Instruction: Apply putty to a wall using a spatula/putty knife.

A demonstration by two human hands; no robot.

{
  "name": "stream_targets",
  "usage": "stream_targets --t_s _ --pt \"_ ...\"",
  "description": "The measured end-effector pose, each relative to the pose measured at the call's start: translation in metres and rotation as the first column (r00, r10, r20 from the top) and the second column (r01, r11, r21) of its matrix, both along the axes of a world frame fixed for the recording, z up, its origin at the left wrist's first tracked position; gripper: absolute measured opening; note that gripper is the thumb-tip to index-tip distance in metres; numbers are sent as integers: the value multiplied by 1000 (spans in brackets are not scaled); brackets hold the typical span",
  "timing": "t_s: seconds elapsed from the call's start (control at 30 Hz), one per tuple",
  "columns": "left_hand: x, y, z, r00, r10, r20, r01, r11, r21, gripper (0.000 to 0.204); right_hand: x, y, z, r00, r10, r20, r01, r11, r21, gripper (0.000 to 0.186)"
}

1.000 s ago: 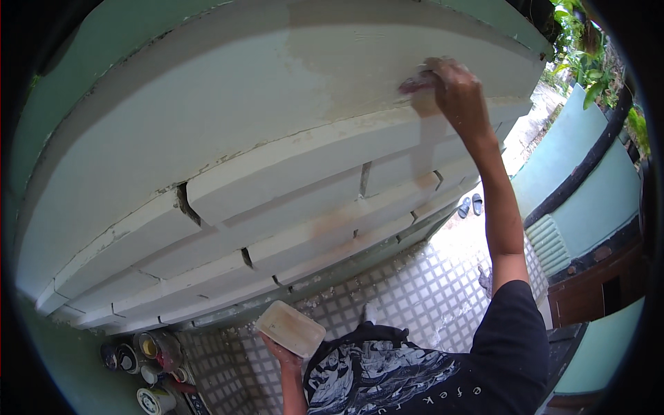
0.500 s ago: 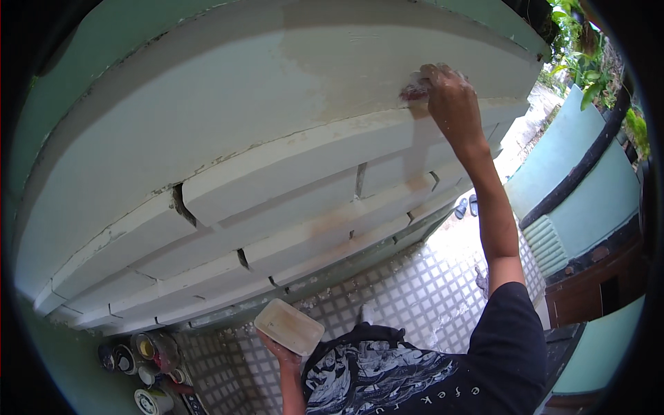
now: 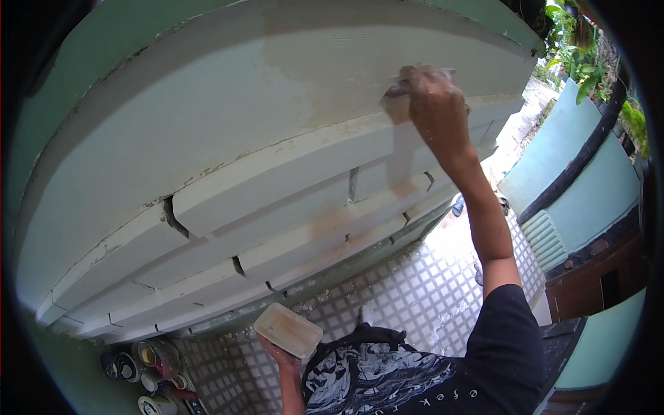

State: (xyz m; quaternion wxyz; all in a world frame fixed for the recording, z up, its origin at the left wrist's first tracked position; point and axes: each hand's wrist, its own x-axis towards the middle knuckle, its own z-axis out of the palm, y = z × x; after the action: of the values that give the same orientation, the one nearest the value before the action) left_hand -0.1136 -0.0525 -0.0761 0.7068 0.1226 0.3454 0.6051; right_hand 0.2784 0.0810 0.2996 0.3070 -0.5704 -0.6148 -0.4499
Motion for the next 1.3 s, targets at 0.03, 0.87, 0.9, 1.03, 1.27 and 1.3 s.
stream_targets --t_s 0.03,0.87,0.9,1.03,1.27,1.3 --pt "1 0 1 999 -17 32 18 1000 -23 68 -7 2 -1 995 96 24 -96 995 17 18" --pt "-13 -9 4 999 7 -38 -4 995 97 71 -39 3 -64 984 -33 -178 113 880 462 59" --pt "-15 -9 9 999 12 -46 -7 994 110 71 -45 5 -60 983 -28 -180 109 880 462 59" --pt "-22 -10 12 995 77 -58 -72 994 81 71 -74 -1 -44 907 99 -409 145 839 525 62" --pt "-24 -10 27 999 29 -36 -21 980 198 75 -49 0 -54 838 -54 -543 232 936 265 52" --pt "-23 -10 31 999 22 -35 -14 976 217 75 -53 4 -55 777 -48 -627 168 977 134 51"
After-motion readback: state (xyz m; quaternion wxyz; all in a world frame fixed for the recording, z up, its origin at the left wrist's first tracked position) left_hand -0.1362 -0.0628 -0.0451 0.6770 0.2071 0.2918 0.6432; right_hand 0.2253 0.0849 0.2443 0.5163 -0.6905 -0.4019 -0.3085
